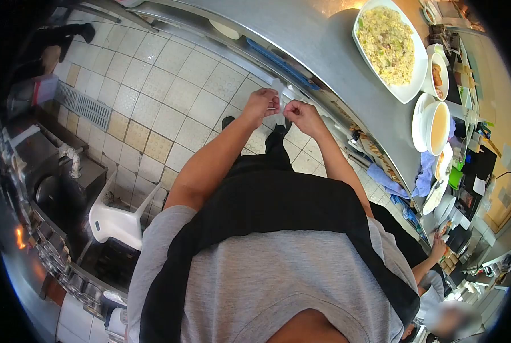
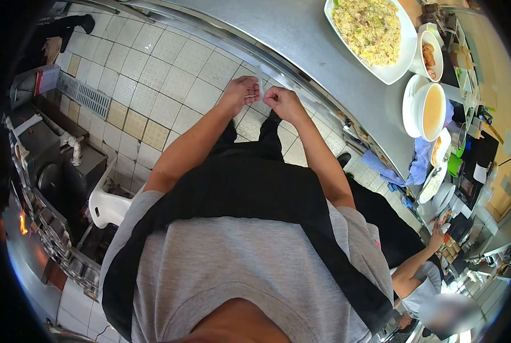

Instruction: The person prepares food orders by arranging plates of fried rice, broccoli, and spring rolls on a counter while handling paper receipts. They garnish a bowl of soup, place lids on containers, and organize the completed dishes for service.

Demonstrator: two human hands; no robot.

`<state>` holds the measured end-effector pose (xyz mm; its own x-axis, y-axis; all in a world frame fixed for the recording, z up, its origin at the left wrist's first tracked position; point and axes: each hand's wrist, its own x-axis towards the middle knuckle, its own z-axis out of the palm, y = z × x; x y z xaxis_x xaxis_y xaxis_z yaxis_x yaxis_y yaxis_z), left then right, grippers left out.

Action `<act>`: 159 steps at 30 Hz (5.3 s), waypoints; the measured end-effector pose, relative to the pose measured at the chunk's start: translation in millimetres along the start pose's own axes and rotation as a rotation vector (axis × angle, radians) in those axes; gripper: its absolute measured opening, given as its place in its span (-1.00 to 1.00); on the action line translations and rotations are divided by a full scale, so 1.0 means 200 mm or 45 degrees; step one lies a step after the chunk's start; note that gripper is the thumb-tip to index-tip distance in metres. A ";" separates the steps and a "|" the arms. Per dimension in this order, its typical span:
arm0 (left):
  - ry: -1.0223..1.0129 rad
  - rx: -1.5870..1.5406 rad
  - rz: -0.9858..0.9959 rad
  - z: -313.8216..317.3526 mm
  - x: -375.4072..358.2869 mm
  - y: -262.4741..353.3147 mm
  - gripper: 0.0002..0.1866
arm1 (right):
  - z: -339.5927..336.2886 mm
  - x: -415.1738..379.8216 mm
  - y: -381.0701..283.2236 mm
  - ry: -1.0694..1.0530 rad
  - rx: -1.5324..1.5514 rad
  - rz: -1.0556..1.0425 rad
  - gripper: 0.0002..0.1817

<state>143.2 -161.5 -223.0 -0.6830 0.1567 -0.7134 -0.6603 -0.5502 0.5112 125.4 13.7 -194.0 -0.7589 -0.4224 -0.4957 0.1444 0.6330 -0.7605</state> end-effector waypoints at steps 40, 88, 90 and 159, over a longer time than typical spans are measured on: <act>0.163 0.214 0.184 -0.20 -0.74 0.27 -0.38 | -0.07 -0.32 -0.16 0.150 -0.353 -0.514 -0.62; -0.222 0.157 0.901 0.89 -0.53 0.87 -0.41 | -2.78 -1.12 -0.12 0.392 -0.457 0.036 -0.79; -0.576 0.121 0.827 0.72 -0.41 0.95 -0.40 | -2.55 -1.05 -0.10 0.206 -0.551 0.158 -0.80; -0.604 0.559 0.794 1.67 -0.51 0.62 -0.55 | -1.93 -1.79 0.80 1.949 -0.761 0.876 -0.79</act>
<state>26.4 29.5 72.9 -0.9504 0.3102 -0.0219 -0.1199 -0.3007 0.9462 176.0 517.4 23.6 -0.5735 0.6961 0.4320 0.6962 0.6920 -0.1908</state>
